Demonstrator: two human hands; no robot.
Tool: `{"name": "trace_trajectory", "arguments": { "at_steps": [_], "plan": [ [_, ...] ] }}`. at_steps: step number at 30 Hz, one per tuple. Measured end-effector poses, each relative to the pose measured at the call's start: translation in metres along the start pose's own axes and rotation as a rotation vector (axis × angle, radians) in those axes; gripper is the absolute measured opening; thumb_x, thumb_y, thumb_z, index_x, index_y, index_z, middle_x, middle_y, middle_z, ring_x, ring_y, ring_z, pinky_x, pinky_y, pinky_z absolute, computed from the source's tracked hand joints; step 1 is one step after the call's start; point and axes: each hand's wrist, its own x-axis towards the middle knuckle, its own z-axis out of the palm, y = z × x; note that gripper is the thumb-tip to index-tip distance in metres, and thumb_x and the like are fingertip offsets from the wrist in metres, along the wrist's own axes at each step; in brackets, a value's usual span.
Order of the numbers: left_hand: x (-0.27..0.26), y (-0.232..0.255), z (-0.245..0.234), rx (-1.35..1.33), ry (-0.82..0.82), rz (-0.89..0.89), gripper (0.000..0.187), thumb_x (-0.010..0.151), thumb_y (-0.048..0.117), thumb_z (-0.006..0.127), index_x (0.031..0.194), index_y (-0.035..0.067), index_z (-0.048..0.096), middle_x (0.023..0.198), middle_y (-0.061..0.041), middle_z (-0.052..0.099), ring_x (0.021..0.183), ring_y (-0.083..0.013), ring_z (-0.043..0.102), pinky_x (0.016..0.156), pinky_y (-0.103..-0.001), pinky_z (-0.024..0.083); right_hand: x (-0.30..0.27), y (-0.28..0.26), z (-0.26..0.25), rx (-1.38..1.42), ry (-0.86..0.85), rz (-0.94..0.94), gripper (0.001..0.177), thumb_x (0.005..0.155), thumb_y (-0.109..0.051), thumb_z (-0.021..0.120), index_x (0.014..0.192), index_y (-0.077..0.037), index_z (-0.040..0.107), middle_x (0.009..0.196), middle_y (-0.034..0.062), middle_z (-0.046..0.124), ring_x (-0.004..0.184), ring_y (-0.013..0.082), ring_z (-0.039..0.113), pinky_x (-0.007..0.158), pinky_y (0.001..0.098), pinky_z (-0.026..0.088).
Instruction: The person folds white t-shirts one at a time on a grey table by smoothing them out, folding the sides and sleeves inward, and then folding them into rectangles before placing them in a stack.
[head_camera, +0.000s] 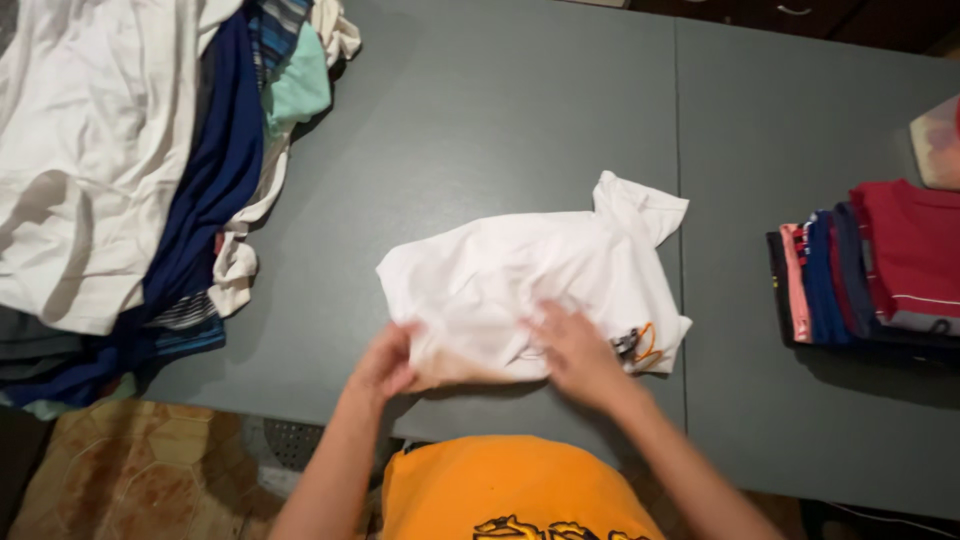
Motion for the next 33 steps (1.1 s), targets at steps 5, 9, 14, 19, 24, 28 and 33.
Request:
{"name": "trace_trajectory", "arguments": {
  "at_steps": [5,9,14,19,24,28,33],
  "plan": [
    [0.006,0.008,0.006,-0.805,0.118,0.281,0.054,0.089,0.020,0.066,0.138,0.001,0.054,0.128,-0.013,0.067,0.113,-0.0241,0.069,0.094,-0.034,0.059,0.027,0.059,-0.015,-0.200,0.121,0.123,0.064,0.080,0.001,0.061,0.143,-0.008,0.053,0.143,0.0174,0.059,0.133,0.0371,0.055,0.111,0.0484,0.036],
    [0.031,-0.011,0.024,-0.768,0.196,0.124,0.044,0.089,0.019,0.063,0.130,0.003,0.059,0.119,-0.011,0.070,0.100,-0.0227,0.072,0.083,-0.034,0.060,0.037,0.036,-0.039,-0.280,0.255,0.082,0.066,0.078,-0.002,0.066,0.142,-0.005,0.051,0.140,0.0227,0.059,0.132,0.0413,0.054,0.111,0.0496,0.036],
    [0.049,-0.020,0.062,-0.286,0.173,0.316,0.032,0.097,0.013,0.064,0.125,-0.001,0.061,0.112,-0.009,0.072,0.098,-0.0182,0.068,0.081,-0.031,0.058,0.038,-0.064,-0.028,0.114,0.131,0.028,0.074,0.080,-0.018,0.078,0.146,-0.006,0.047,0.123,0.0164,0.066,0.114,0.0357,0.066,0.100,0.0442,0.050],
    [0.043,-0.008,0.124,0.310,0.179,0.540,0.035,0.098,0.015,0.065,0.128,-0.003,0.065,0.111,-0.012,0.069,0.094,-0.0170,0.062,0.080,-0.032,0.051,0.060,-0.080,-0.024,0.236,0.306,0.153,0.060,0.089,-0.005,0.058,0.147,-0.001,0.046,0.126,0.0245,0.064,0.104,0.0385,0.067,0.088,0.0420,0.053],
    [0.046,0.027,0.108,0.152,0.451,0.480,0.041,0.098,0.017,0.054,0.135,-0.001,0.054,0.124,-0.011,0.066,0.111,-0.0189,0.063,0.098,-0.035,0.053,0.041,-0.036,-0.055,0.556,0.539,0.456,0.044,0.096,0.001,0.036,0.130,-0.005,0.064,0.098,0.0119,0.069,0.076,0.0195,0.058,0.068,0.0325,0.049],
    [0.064,0.037,0.019,0.455,0.749,0.640,0.046,0.098,0.014,0.054,0.142,0.001,0.049,0.137,-0.012,0.060,0.123,-0.0230,0.057,0.106,-0.038,0.047,-0.006,0.011,-0.102,0.304,0.858,0.357,0.026,0.106,0.001,0.043,0.120,0.001,0.064,0.111,0.0083,0.067,0.098,0.0137,0.062,0.086,0.0287,0.053],
    [0.054,0.080,-0.063,0.622,0.580,0.435,0.038,0.097,0.018,0.058,0.133,0.005,0.060,0.128,-0.011,0.066,0.113,-0.0241,0.061,0.099,-0.038,0.050,-0.062,0.077,-0.134,0.289,1.046,0.487,0.025,0.103,0.002,0.047,0.121,0.002,0.065,0.110,0.0062,0.068,0.096,0.0126,0.066,0.085,0.0271,0.056]
  ]
}}
